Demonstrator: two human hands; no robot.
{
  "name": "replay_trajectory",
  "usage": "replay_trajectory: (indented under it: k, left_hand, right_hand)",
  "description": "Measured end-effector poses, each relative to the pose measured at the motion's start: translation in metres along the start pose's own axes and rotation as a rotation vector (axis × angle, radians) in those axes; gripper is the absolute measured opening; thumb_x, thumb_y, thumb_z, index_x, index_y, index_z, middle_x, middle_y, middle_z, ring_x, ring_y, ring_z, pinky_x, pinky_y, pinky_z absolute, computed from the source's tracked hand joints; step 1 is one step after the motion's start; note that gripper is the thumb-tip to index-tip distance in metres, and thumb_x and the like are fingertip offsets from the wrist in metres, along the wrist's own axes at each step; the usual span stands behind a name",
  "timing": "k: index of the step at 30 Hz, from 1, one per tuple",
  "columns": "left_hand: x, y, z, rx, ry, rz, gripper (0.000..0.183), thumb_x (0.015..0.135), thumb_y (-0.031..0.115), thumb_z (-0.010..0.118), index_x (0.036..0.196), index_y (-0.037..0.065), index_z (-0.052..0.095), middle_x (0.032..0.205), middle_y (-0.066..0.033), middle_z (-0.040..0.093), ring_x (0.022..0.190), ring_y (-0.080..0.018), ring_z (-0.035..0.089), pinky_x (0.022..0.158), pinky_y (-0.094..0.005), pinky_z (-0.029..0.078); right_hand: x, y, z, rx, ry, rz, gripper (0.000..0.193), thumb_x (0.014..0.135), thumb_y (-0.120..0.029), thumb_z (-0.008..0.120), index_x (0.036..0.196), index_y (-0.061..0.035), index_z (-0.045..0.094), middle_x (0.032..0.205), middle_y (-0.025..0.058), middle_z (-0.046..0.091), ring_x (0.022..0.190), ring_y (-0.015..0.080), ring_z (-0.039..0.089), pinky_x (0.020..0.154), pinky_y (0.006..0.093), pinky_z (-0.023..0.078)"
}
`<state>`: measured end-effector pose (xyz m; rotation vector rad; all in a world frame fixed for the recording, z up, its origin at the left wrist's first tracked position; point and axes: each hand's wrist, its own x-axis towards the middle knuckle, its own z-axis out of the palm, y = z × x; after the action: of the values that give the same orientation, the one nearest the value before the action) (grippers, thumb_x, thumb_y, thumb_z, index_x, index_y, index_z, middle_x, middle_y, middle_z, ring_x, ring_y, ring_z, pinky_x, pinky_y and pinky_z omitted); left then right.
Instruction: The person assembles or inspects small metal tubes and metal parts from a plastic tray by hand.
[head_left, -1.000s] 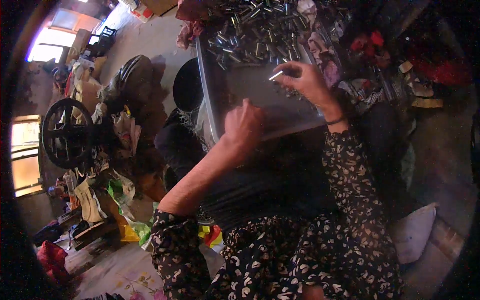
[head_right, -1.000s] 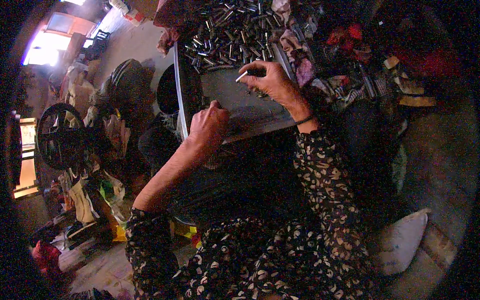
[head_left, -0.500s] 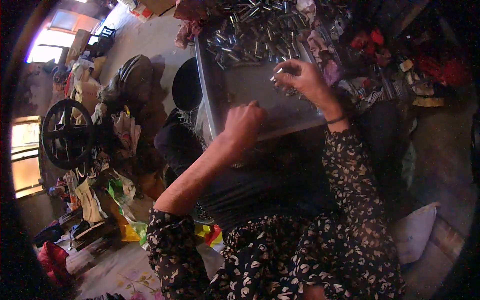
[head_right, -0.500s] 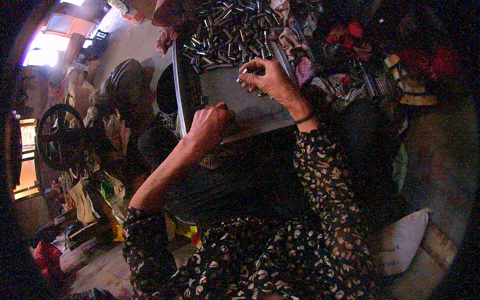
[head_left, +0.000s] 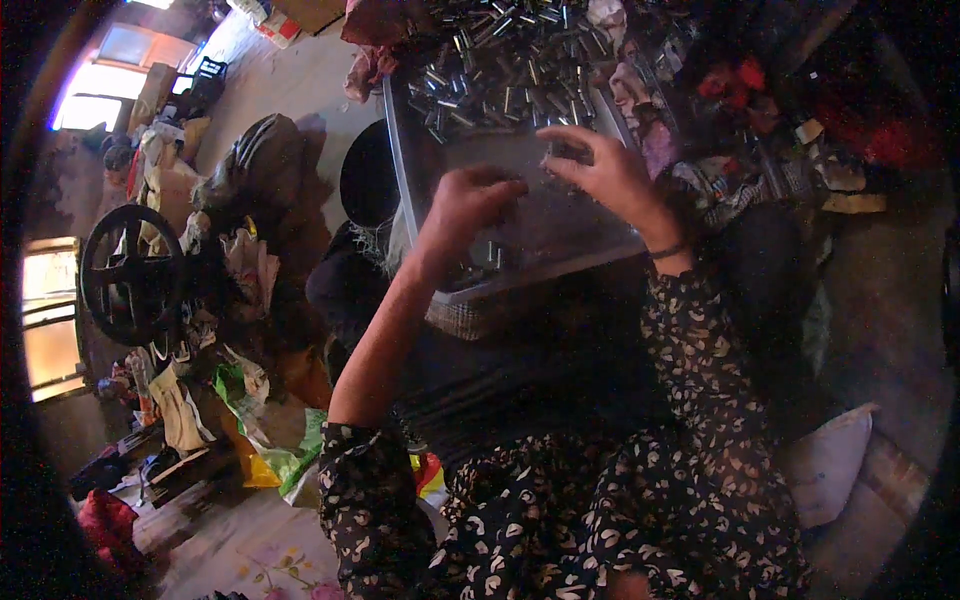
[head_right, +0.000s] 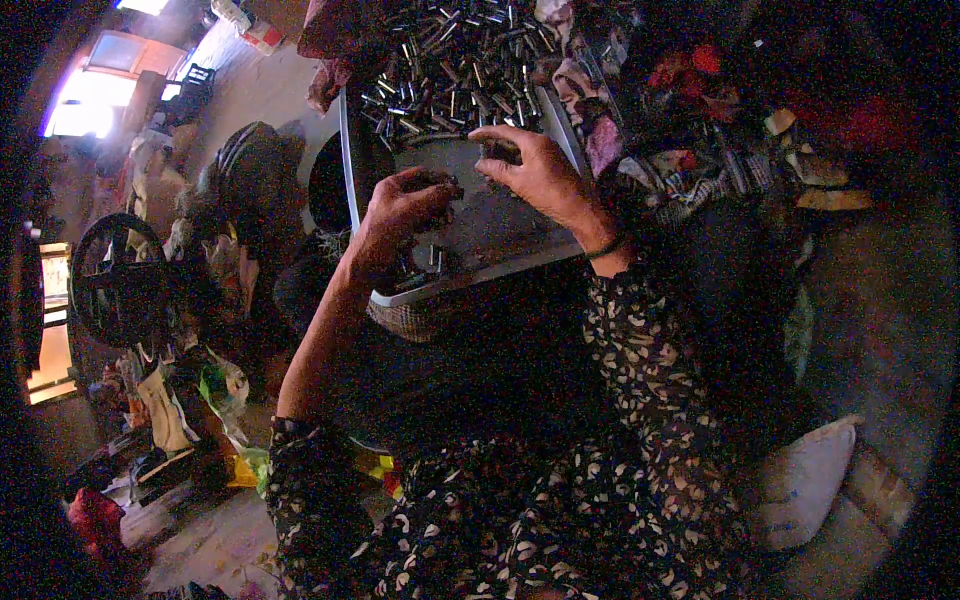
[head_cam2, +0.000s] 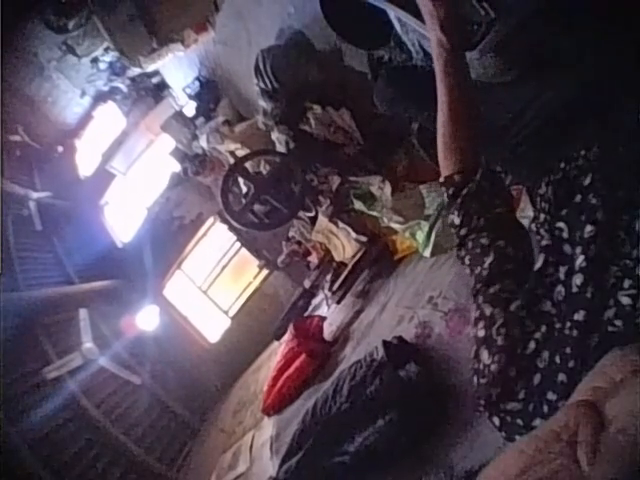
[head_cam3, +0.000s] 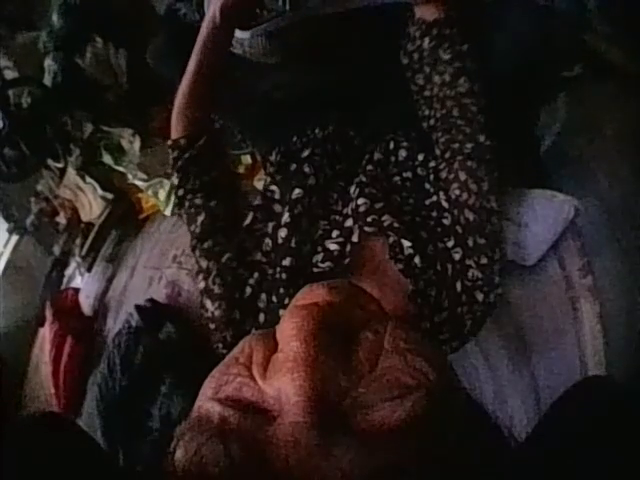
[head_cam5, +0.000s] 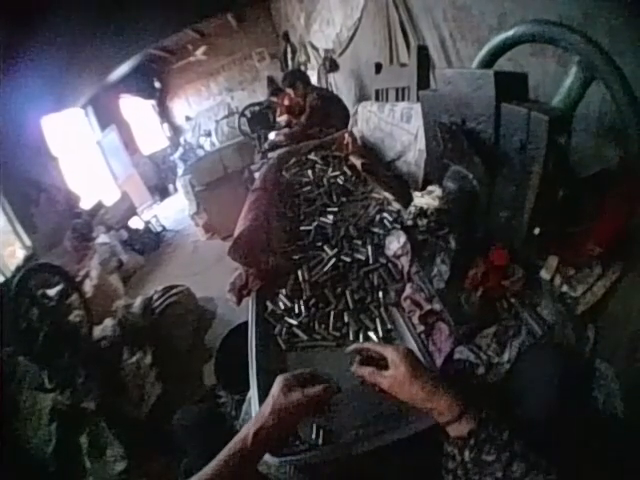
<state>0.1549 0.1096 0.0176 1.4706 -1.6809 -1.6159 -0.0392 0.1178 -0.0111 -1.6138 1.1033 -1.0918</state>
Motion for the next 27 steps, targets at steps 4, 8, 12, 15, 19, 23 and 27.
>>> replay_trajectory:
  k: [4,8,12,15,19,23,27]
  left_hand:
    - [0.008,-0.007,0.001,-0.227,0.019,-0.087,0.022,0.076,0.020,0.057,0.090,0.002,0.058,0.070,-0.0011,0.056,0.060,-0.0083,0.050,0.056,-0.0200,0.039]
    - [0.009,-0.018,-0.001,-0.366,0.043,-0.103,0.023,0.073,0.018,0.056,0.087,0.000,0.059,0.073,-0.0042,0.057,0.064,-0.0105,0.052,0.053,-0.0222,0.039]
    - [0.009,-0.015,0.006,-0.470,-0.005,-0.127,0.023,0.075,0.018,0.055,0.090,0.001,0.058,0.078,-0.0045,0.057,0.066,-0.0116,0.053,0.056,-0.0222,0.040]
    - [0.011,-0.017,0.009,-0.545,-0.051,-0.109,0.023,0.080,0.020,0.053,0.097,0.004,0.053,0.080,-0.0021,0.057,0.067,-0.0099,0.053,0.059,-0.0215,0.043]
    - [0.012,-0.017,0.012,-0.520,-0.041,-0.059,0.025,0.080,0.019,0.053,0.100,0.003,0.053,0.080,-0.0023,0.057,0.069,-0.0099,0.054,0.060,-0.0212,0.043]
    - [0.009,-0.013,0.013,-0.494,-0.008,-0.071,0.027,0.079,0.016,0.055,0.101,0.001,0.054,0.080,-0.0024,0.058,0.069,-0.0097,0.054,0.062,-0.0209,0.042]
    - [0.008,-0.013,0.012,-0.451,0.031,-0.075,0.029,0.077,0.016,0.057,0.100,-0.002,0.055,0.079,-0.0046,0.058,0.066,-0.0101,0.053,0.059,-0.0210,0.042]
  right_hand:
    - [-0.002,0.013,0.001,0.012,0.100,0.039,0.026,0.077,-0.015,0.060,0.101,-0.0048,0.055,0.087,0.0036,0.060,0.074,0.0076,0.054,0.061,0.0206,0.044]
    - [0.001,0.004,0.001,-0.094,0.063,0.045,0.020,0.077,-0.015,0.059,0.093,-0.0036,0.058,0.086,0.0024,0.060,0.075,0.0075,0.054,0.062,0.0215,0.044]
    - [-0.002,-0.004,0.001,-0.115,0.084,0.052,0.017,0.078,-0.015,0.058,0.090,-0.0026,0.059,0.086,0.0030,0.060,0.075,0.0084,0.054,0.063,0.0221,0.044]
    - [-0.003,-0.002,0.005,-0.077,0.075,0.047,0.017,0.079,-0.014,0.056,0.092,-0.0025,0.059,0.086,0.0028,0.060,0.073,0.0069,0.053,0.062,0.0210,0.043]
    - [-0.003,-0.002,0.007,-0.003,0.054,0.075,0.017,0.080,-0.014,0.055,0.093,-0.0032,0.058,0.084,0.0024,0.059,0.070,0.0040,0.052,0.059,0.0196,0.042]
    - [-0.005,-0.011,0.006,-0.036,0.132,0.103,0.017,0.080,-0.015,0.054,0.092,-0.0038,0.059,0.080,0.0020,0.060,0.064,0.0049,0.052,0.058,0.0193,0.042]
    - [-0.006,-0.011,0.006,-0.039,0.132,0.119,0.018,0.080,-0.016,0.053,0.092,-0.0043,0.059,0.078,0.0023,0.060,0.061,0.0057,0.052,0.057,0.0194,0.042]
